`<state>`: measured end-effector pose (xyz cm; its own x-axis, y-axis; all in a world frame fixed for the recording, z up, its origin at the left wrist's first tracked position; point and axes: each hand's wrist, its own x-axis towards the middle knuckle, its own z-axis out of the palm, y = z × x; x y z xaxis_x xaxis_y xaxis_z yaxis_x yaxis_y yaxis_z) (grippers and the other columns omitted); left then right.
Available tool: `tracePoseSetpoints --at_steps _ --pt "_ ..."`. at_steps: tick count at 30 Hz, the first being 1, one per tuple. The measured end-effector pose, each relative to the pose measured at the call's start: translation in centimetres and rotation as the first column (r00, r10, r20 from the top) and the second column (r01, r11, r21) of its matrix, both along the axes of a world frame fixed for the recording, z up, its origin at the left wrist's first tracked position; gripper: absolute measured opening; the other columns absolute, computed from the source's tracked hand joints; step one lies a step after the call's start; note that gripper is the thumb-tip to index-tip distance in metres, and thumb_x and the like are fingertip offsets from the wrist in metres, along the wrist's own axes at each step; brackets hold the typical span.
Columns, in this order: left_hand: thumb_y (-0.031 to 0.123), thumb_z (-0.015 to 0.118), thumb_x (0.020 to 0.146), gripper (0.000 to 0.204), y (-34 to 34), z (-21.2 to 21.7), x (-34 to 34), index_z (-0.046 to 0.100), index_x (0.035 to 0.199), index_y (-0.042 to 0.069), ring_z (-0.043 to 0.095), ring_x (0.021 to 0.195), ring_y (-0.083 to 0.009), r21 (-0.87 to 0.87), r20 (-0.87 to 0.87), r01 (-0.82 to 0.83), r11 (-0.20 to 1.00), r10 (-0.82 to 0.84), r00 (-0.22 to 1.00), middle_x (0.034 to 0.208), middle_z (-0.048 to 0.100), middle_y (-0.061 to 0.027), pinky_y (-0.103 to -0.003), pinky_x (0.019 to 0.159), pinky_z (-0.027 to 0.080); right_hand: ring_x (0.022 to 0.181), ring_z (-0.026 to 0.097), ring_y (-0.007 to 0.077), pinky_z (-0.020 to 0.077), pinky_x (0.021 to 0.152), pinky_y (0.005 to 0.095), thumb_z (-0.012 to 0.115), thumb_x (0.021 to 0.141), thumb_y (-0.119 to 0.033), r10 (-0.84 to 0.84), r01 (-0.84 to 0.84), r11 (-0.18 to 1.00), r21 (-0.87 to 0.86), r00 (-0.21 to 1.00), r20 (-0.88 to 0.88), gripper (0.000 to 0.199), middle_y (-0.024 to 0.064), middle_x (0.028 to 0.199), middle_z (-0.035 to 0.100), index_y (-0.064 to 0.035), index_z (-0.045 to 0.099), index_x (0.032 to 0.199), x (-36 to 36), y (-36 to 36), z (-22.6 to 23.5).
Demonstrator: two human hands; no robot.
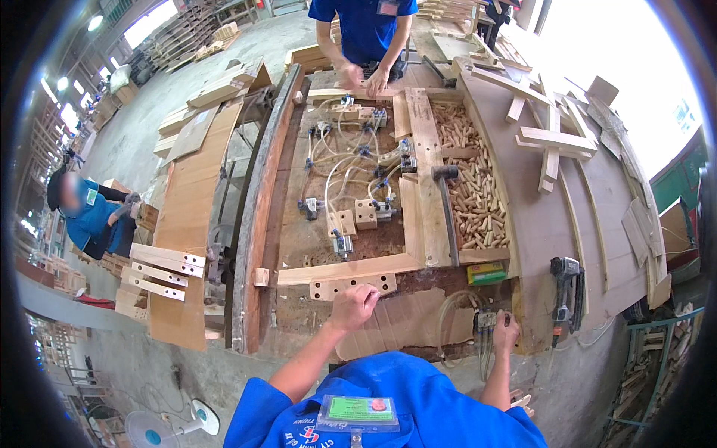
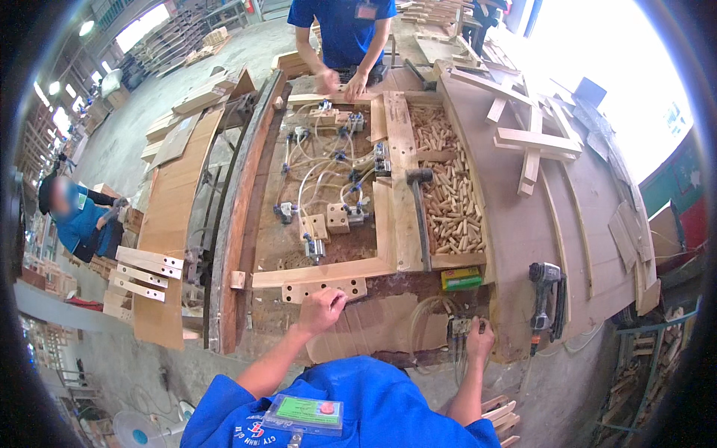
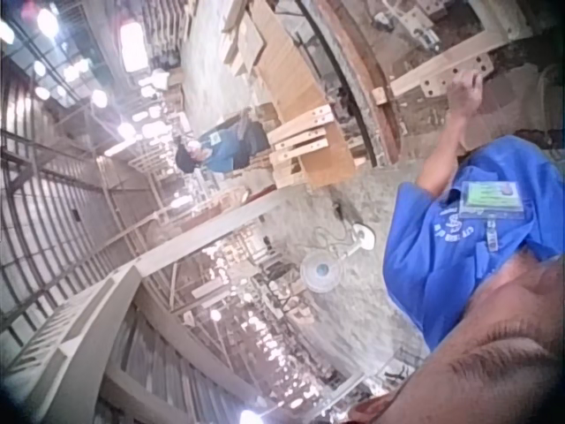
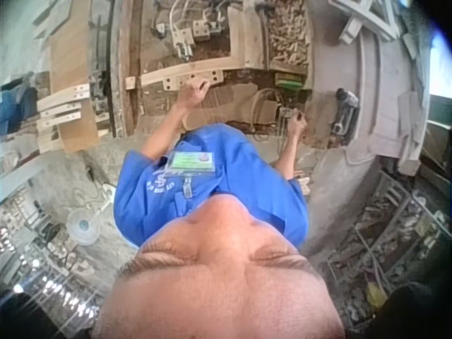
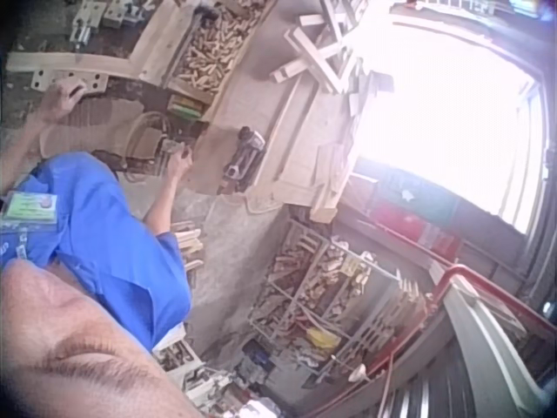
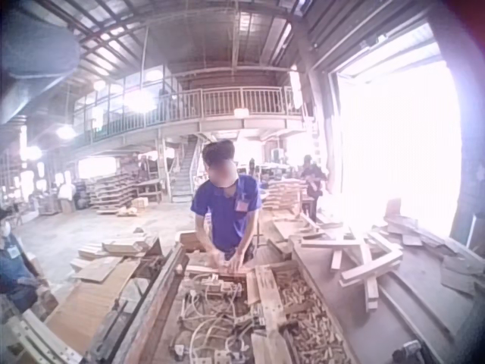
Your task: The person assembles wooden furniture components at a workbench. They place wooden pieces into a jig, use a nail gun to fasten them, and hand off completed frames to a coworker. The process repeats with multiple units.
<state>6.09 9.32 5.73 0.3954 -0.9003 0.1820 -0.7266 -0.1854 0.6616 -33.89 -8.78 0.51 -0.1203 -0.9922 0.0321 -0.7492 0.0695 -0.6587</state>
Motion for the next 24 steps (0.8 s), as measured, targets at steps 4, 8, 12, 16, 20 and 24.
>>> tracePoseSetpoints --at_steps 4,8,12,16,20,24 --pt "0.025 0.071 0.097 0.017 -2.2 -1.0 1.2 0.074 0.093 0.009 0.073 0.08 -0.0338 0.001 0.037 0.063 0.998 -0.063 0.997 0.087 0.075 -0.0121 -0.046 0.071 0.058 0.086 0.072 0.0316 0.0552 0.082 0.0431 0.072 0.099 -0.035 -0.022 0.019 0.999 0.04 0.998 0.062 0.036 0.02 0.091 0.076 -0.0002 0.076 0.108 0.3 0.2 0.6" --pt "0.025 0.072 0.097 0.018 -3.5 -2.6 2.1 0.074 0.092 0.007 0.073 0.078 -0.0342 -0.003 0.078 0.131 0.991 -0.13 0.988 0.086 0.075 -0.0143 -0.045 0.07 0.058 0.085 0.072 0.0315 0.0552 0.082 0.0433 0.073 0.099 -0.034 -0.015 0.013 0.999 0.037 0.998 0.056 0.036 0.0203 0.091 0.076 -0.0001 0.076 0.108 0.8 0.2 1.0" --pt "0.029 0.07 0.098 0.021 -4.2 -3.6 1.8 0.068 0.089 0.01 0.073 0.078 -0.0321 -0.02 0.134 0.132 0.991 -0.128 0.983 0.08 0.072 -0.0109 -0.044 0.071 0.057 0.087 0.072 0.0319 0.0547 0.083 0.0427 0.072 0.1 -0.032 0.0 -0.003 0.998 0.07 0.999 0.047 0.036 0.0203 0.093 0.076 0.0013 0.074 0.111 0.3 0.2 1.1" --pt "0.029 0.072 0.097 0.023 -4.4 -4.5 1.7 0.063 0.085 0.011 0.072 0.074 -0.0302 -0.089 0.208 0.094 0.992 -0.074 0.975 0.076 0.068 -0.0098 -0.042 0.068 0.056 0.087 0.071 0.032 0.0545 0.083 0.0425 0.072 0.099 -0.032 0.003 -0.006 0.996 0.089 0.999 0.04 0.035 0.0201 0.093 0.075 0.001 0.074 0.111 0.6 0.0 0.9" --pt "0.028 0.072 0.096 0.023 -4.5 -4.6 1.3 0.061 0.083 0.012 0.071 0.072 -0.0288 -0.07 0.234 0.073 0.995 -0.055 0.971 0.074 0.067 -0.0089 -0.042 0.065 0.056 0.086 0.071 0.0318 0.0546 0.082 0.0425 0.072 0.1 -0.032 0.023 -0.025 0.995 0.092 1.0 0.021 0.035 0.02 0.092 0.075 0.0008 0.074 0.111 0.0 -0.2 0.1" --pt "0.026 0.073 0.095 0.022 -4.7 -4.3 1.2 0.06 0.082 0.013 0.07 0.07 -0.0285 -0.085 0.264 0.058 0.995 -0.034 0.964 0.073 0.066 -0.0083 -0.043 0.064 0.055 0.07 0.066 0.0212 0.0538 0.07 0.0394 0.069 0.103 -0.034 -0.12 0.09 0.981 0.173 0.978 0.172 0.036 0.0154 0.082 0.072 0.0002 0.073 0.114 -1.4 -1.1 -1.6"
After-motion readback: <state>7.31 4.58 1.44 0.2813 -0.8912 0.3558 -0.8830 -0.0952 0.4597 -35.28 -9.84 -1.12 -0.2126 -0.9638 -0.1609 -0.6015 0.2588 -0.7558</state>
